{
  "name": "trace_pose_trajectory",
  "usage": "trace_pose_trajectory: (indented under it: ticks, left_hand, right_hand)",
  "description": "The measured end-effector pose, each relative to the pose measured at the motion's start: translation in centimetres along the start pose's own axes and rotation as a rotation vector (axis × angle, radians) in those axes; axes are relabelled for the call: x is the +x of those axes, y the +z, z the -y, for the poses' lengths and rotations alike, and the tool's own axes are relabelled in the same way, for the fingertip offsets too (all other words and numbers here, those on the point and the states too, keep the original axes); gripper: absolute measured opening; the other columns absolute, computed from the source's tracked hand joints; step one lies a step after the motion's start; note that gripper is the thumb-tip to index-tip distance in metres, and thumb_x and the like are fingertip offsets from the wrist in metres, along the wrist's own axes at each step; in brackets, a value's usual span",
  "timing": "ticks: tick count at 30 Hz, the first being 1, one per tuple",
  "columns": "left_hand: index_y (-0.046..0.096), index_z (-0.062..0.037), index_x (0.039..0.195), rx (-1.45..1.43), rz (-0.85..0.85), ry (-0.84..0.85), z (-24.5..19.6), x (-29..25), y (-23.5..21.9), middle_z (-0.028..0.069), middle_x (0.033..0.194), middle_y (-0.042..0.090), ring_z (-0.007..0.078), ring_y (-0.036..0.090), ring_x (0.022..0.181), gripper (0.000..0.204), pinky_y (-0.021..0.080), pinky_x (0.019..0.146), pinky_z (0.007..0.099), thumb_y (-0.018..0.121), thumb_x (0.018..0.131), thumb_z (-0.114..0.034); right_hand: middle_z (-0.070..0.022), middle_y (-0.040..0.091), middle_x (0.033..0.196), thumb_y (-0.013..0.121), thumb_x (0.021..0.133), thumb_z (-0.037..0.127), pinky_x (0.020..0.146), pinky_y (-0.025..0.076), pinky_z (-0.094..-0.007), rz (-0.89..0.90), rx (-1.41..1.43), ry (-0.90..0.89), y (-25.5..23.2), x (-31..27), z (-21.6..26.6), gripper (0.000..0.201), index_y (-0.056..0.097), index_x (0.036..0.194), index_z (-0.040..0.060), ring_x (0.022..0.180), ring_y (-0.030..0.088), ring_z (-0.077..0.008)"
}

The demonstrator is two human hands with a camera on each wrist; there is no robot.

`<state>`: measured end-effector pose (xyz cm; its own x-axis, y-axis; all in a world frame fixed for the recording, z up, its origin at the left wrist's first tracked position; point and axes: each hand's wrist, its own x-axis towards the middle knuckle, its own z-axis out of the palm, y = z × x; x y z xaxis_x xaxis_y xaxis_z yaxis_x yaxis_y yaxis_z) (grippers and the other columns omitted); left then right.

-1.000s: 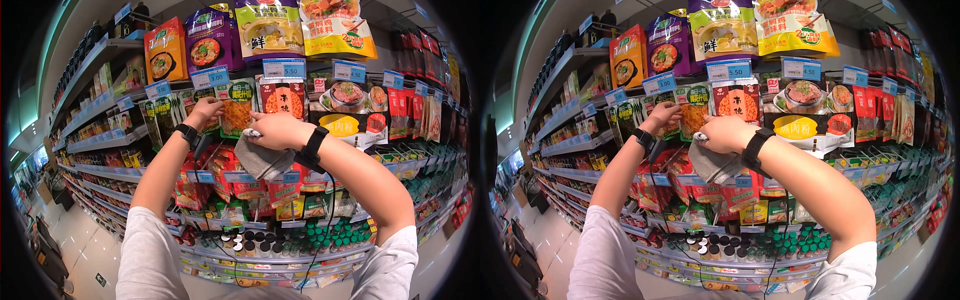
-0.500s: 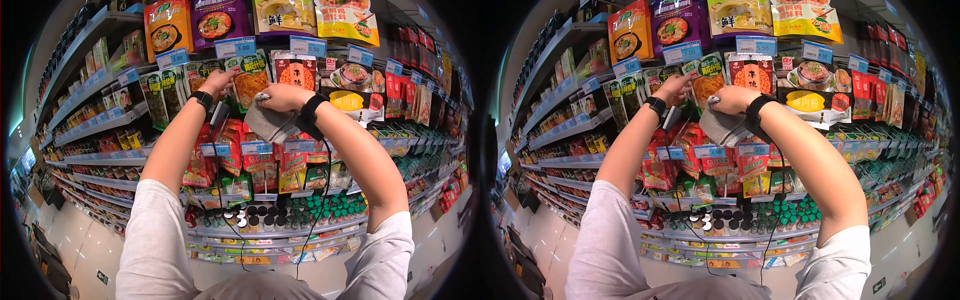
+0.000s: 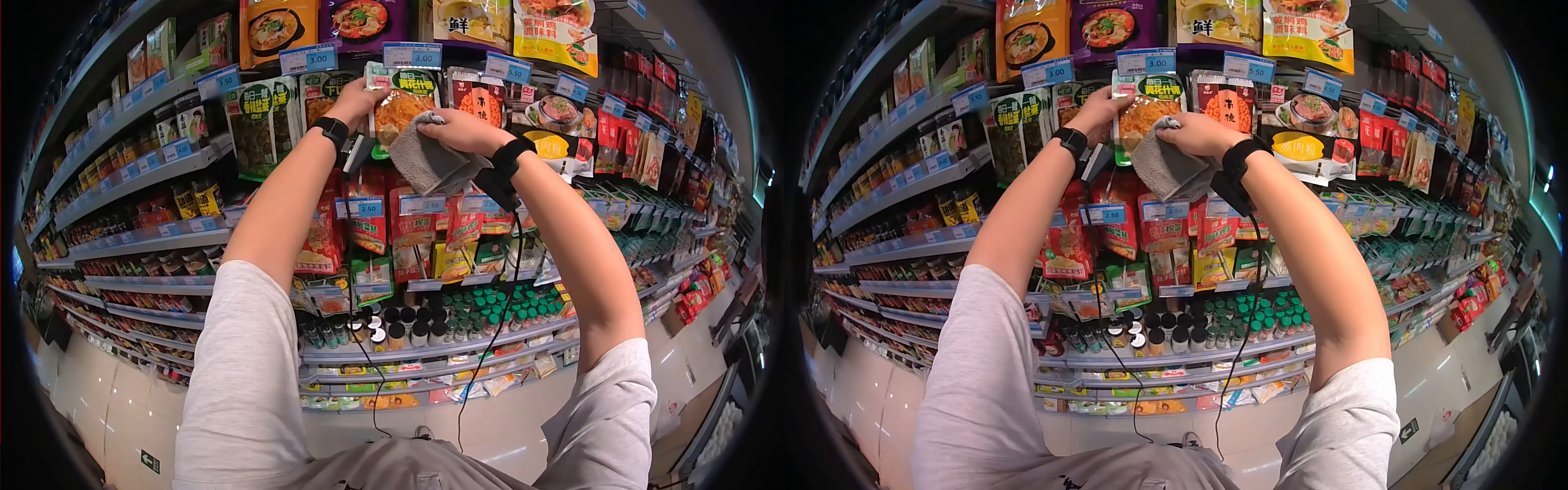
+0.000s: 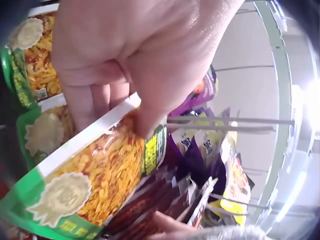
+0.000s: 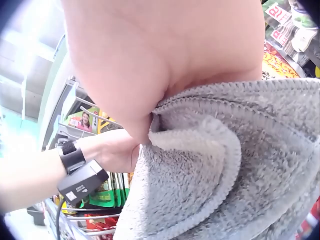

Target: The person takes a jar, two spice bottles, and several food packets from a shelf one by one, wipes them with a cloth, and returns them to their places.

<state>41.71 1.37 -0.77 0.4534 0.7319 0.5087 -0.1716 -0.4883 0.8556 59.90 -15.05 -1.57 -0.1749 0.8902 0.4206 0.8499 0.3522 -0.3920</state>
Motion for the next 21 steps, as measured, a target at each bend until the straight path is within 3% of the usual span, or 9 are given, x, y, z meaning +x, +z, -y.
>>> trace_pose_trajectory:
  ticks: [2,5,7,10,12,15,17,19,21]
  left_hand:
    - [0.055,-0.0021,0.122,0.01,0.009,0.005,-1.8,-0.8,-0.2,0.008,0.111,0.066,0.0179,0.066,0.098,0.034,0.056,0.082,0.0359,0.064,0.095,-0.02]
    - [0.055,-0.0016,0.121,0.05,0.019,0.007,-5.1,-3.5,0.0,0.007,0.109,0.065,0.0157,0.065,0.098,0.034,0.055,0.084,0.0336,0.064,0.095,-0.022]
    - [0.055,-0.0009,0.12,0.002,0.073,0.096,-5.6,-4.6,0.0,0.0067,0.109,0.065,0.0151,0.065,0.099,0.034,0.054,0.085,0.0313,0.064,0.095,-0.021]
    - [0.057,0.0,0.116,-0.136,0.071,0.127,-6.0,-6.3,0.8,0.0072,0.104,0.067,0.0137,0.066,0.094,0.029,0.056,0.077,0.0299,0.064,0.095,-0.019]
    - [0.057,0.0007,0.115,-0.232,0.068,0.15,-6.3,-8.1,1.6,0.0084,0.103,0.067,0.0135,0.067,0.091,0.029,0.058,0.073,0.0292,0.064,0.095,-0.018]
    - [0.054,0.0006,0.12,-0.27,0.118,0.204,-5.9,-11.1,2.1,0.0082,0.114,0.064,0.0151,0.064,0.1,0.032,0.053,0.088,0.0297,0.063,0.095,-0.018]
    - [0.054,0.0003,0.121,-0.393,0.169,0.22,-6.2,-15.3,2.7,0.0081,0.114,0.065,0.0153,0.064,0.101,0.031,0.052,0.089,0.0309,0.062,0.095,-0.016]
    - [0.054,0.0001,0.121,-0.441,0.194,0.174,-4.9,-19.3,2.8,0.0085,0.115,0.065,0.0159,0.065,0.102,0.031,0.052,0.09,0.0314,0.06,0.096,-0.018]
    - [0.056,0.0009,0.122,-0.559,0.218,-0.035,-3.1,-24.9,2.9,0.008,0.115,0.066,0.0143,0.065,0.103,0.031,0.052,0.09,0.0296,0.056,0.098,-0.019]
  right_hand:
    - [-0.0145,0.067,0.088,0.057,0.094,0.038,0.075,0.049,-0.0383,-0.086,0.008,0.031,-0.4,-0.8,1.5,0.041,0.062,0.112,0.0008,0.082,0.064,-0.0273]
    - [-0.0139,0.066,0.086,0.056,0.095,0.037,0.071,0.049,-0.0383,-0.169,0.011,-0.021,-1.3,-2.5,3.2,0.041,0.061,0.112,0.0002,0.077,0.064,-0.0259]
    - [-0.0123,0.067,0.089,0.055,0.096,0.036,0.074,0.048,-0.0353,-0.185,0.002,-0.065,-1.7,-4.5,4.7,0.04,0.061,0.113,-0.0001,0.081,0.063,-0.0227]
    - [-0.0038,0.066,0.098,0.056,0.098,0.036,0.082,0.045,-0.0284,-0.226,0.225,0.049,-1.9,-6.3,5.2,0.038,0.061,0.114,0.0016,0.09,0.057,-0.0115]
    - [-0.0021,0.065,0.097,0.056,0.099,0.033,0.081,0.045,-0.0273,-0.255,0.346,0.06,-1.2,-8.6,6.4,0.035,0.061,0.114,0.0024,0.089,0.056,-0.01]
    - [0.0014,0.064,0.097,0.056,0.099,0.026,0.077,0.045,-0.0211,-0.277,0.646,0.111,-0.1,-10.9,6.0,0.027,0.061,0.114,0.0038,0.087,0.056,-0.005]
    - [0.0012,0.065,0.097,0.056,0.1,0.024,0.077,0.047,-0.0216,-0.303,0.844,0.043,1.6,-14.4,9.1,0.026,0.061,0.114,0.0028,0.087,0.058,-0.0048]
    - [-0.0001,0.065,0.099,0.056,0.1,0.022,0.081,0.047,-0.0235,-0.301,0.855,0.027,4.0,-17.5,9.4,0.025,0.061,0.113,0.0017,0.091,0.059,-0.0063]
    - [-0.0003,0.064,0.1,0.056,0.1,0.021,0.083,0.046,-0.0241,-0.289,0.814,0.093,7.4,-21.2,10.8,0.023,0.061,0.111,0.0007,0.093,0.057,-0.0068]
